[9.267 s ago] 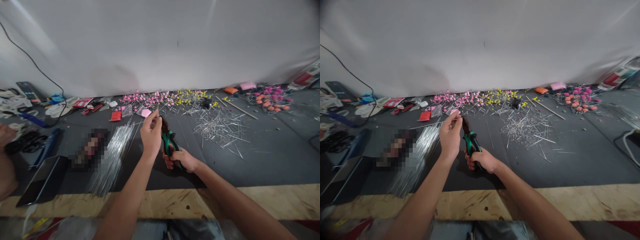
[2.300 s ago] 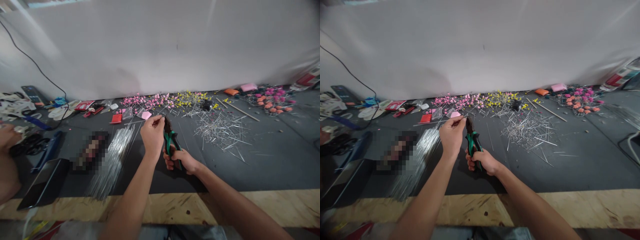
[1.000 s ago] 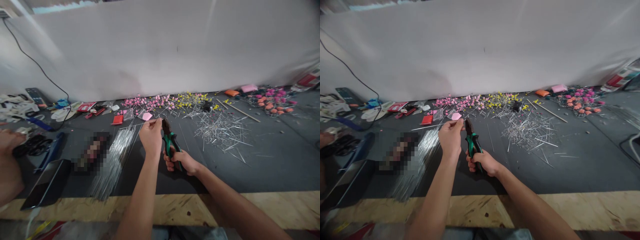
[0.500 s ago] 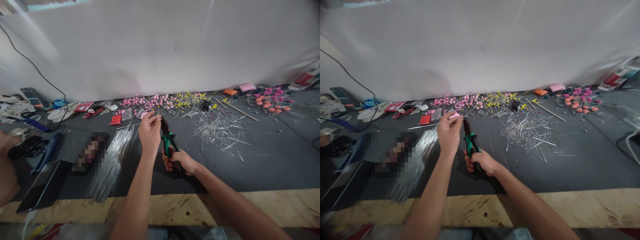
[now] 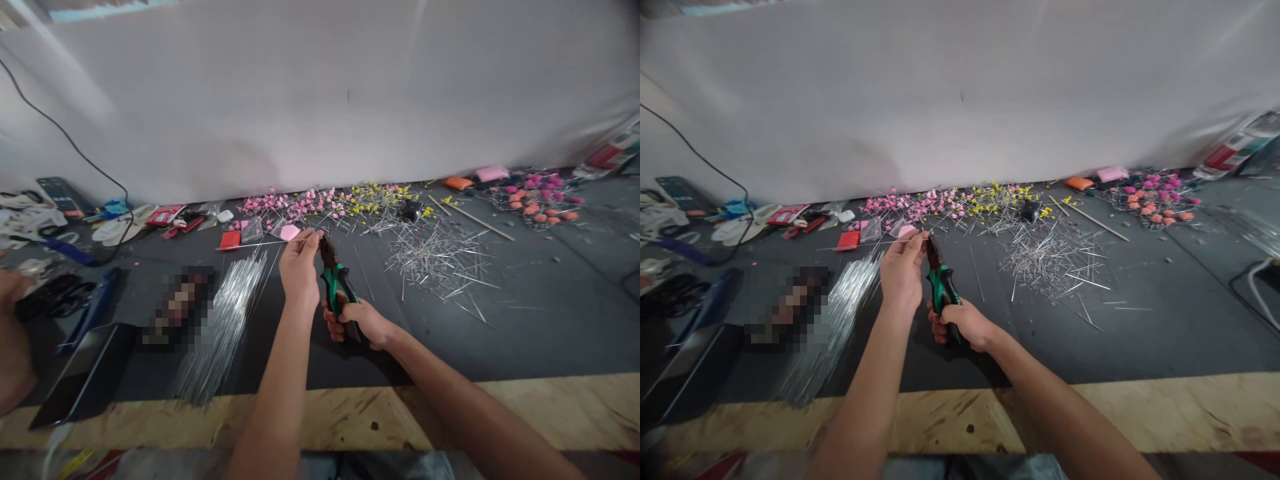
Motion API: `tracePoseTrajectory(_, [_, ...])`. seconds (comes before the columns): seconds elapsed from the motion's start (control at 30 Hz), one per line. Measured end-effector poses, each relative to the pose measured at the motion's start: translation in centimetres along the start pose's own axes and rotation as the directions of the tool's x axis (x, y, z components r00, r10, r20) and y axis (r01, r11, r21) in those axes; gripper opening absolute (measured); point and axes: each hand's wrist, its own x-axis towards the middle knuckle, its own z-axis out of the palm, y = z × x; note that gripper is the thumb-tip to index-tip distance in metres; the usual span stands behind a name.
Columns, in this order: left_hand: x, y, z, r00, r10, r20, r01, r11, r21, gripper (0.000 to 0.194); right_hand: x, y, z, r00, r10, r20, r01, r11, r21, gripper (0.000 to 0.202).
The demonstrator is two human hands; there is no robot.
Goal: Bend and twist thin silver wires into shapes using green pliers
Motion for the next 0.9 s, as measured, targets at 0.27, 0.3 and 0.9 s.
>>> tracePoseTrajectory(0.27, [-0.2,-0.5,-0.1,0.997,0.029,0.077,-0.040,0.989,0.145,0.025,0.0,0.0,0.0,1.000,0.005,0.020,-0.005,1.000,-0.001,0.025])
tracePoseTrajectory(0.3, [-0.3,-0.6,0.0,0.996,0.025,0.081,-0.037,0.988,0.148,0.026,0.0,0.0,0.0,1.000,0.005,0.016,-0.005,1.000,-0.003,0.025])
tracePoseTrajectory(0.9, [-0.4,0.1,0.5,0.993,-0.059,0.101,0.032,0.968,0.250,0.030,0.0,0.0,0.0,1.000,-0.002,0.021,0.002,1.000,-0.007,0.026])
